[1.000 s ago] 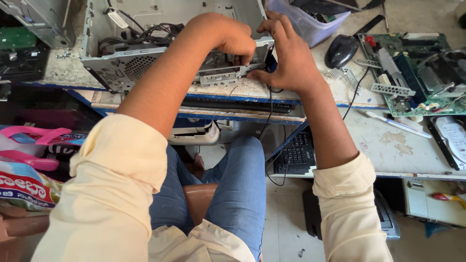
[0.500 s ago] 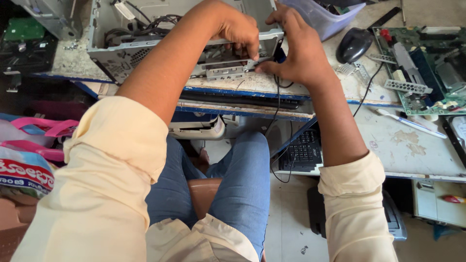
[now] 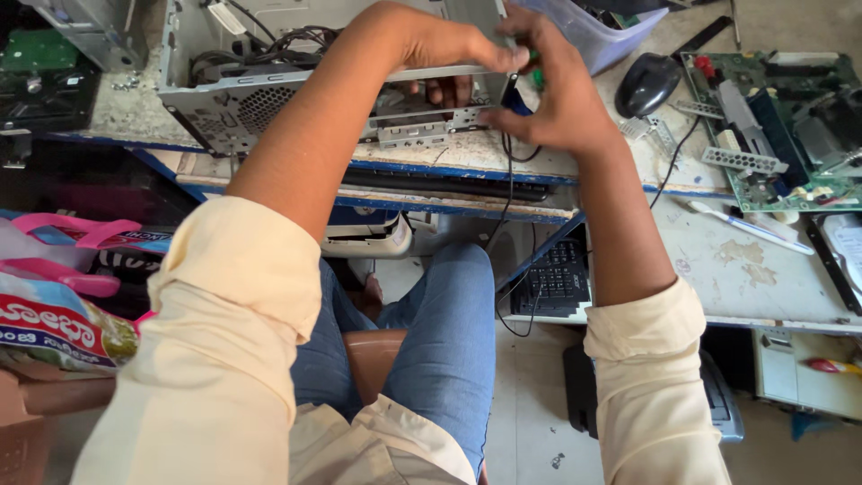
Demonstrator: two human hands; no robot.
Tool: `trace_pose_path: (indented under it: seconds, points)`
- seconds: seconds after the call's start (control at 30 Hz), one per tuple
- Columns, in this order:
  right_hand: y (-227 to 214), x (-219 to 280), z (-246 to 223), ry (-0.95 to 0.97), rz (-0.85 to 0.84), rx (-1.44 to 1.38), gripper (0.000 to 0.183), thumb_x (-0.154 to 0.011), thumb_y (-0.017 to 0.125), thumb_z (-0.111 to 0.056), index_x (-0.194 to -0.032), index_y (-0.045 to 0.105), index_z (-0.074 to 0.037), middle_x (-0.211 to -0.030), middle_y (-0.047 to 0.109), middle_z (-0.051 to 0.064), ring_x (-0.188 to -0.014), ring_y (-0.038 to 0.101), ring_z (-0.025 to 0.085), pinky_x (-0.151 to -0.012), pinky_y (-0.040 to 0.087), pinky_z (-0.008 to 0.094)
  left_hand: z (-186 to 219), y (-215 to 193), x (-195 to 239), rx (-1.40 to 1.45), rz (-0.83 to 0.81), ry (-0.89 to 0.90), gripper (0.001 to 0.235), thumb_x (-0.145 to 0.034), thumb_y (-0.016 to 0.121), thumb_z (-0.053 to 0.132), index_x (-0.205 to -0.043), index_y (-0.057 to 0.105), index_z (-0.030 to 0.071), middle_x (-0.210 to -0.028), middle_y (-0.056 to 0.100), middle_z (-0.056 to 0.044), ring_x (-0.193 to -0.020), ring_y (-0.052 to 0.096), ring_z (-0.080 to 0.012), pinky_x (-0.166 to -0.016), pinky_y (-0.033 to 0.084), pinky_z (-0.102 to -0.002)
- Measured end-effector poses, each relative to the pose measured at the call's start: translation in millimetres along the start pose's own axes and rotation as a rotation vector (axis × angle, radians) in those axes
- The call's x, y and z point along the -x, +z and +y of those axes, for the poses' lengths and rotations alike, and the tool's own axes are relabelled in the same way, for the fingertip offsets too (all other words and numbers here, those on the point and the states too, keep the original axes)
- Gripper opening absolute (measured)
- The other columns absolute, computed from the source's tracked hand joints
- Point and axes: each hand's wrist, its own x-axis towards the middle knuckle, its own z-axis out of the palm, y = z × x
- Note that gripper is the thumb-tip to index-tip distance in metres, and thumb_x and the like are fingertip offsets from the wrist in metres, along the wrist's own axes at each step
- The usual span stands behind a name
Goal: The person uses a green-handled screwdriver to remove screws from a small black component inside an open computer case, then removes the component and sets it aside. The person continues to unscrew and remove additional parts from the case.
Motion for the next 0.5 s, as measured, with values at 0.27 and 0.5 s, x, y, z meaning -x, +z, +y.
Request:
trace_pose_path:
  seconds: [0.27,0.5]
  points:
    - [-3.2,9.7,38.1,0.208,0.234,-0.560,0.067,-0.085,0.054,0.014,-0.147,0.042,-0.010,-0.144,0.056,0.007,-0.118,0.060,0.019,-0.088,0.049,0.026,0.2,-0.9,0.0,0.000,0.068,-0.100,0.082,-0.097,0.033,0.072,-0.094,0.079,0.005,-0.086,0.075,-0.008,-0.064,0.061,-0.0163,-0.062,0.052,-0.036]
    - [3.0,15.4,47.8,0.221,0.304,-0.288,0.056,-0.084,0.055,0.014,-0.136,0.049,-0.007,-0.134,0.056,0.006,-0.106,0.063,0.015,-0.080,0.046,0.025,4.8,-3.8,-5.1,-0.149,0.009,-0.150,0.042,-0.097,0.043,0.032,-0.099,0.078,0.009,-0.095,0.077,-0.002,-0.063,0.056,-0.0173,-0.060,0.049,-0.038]
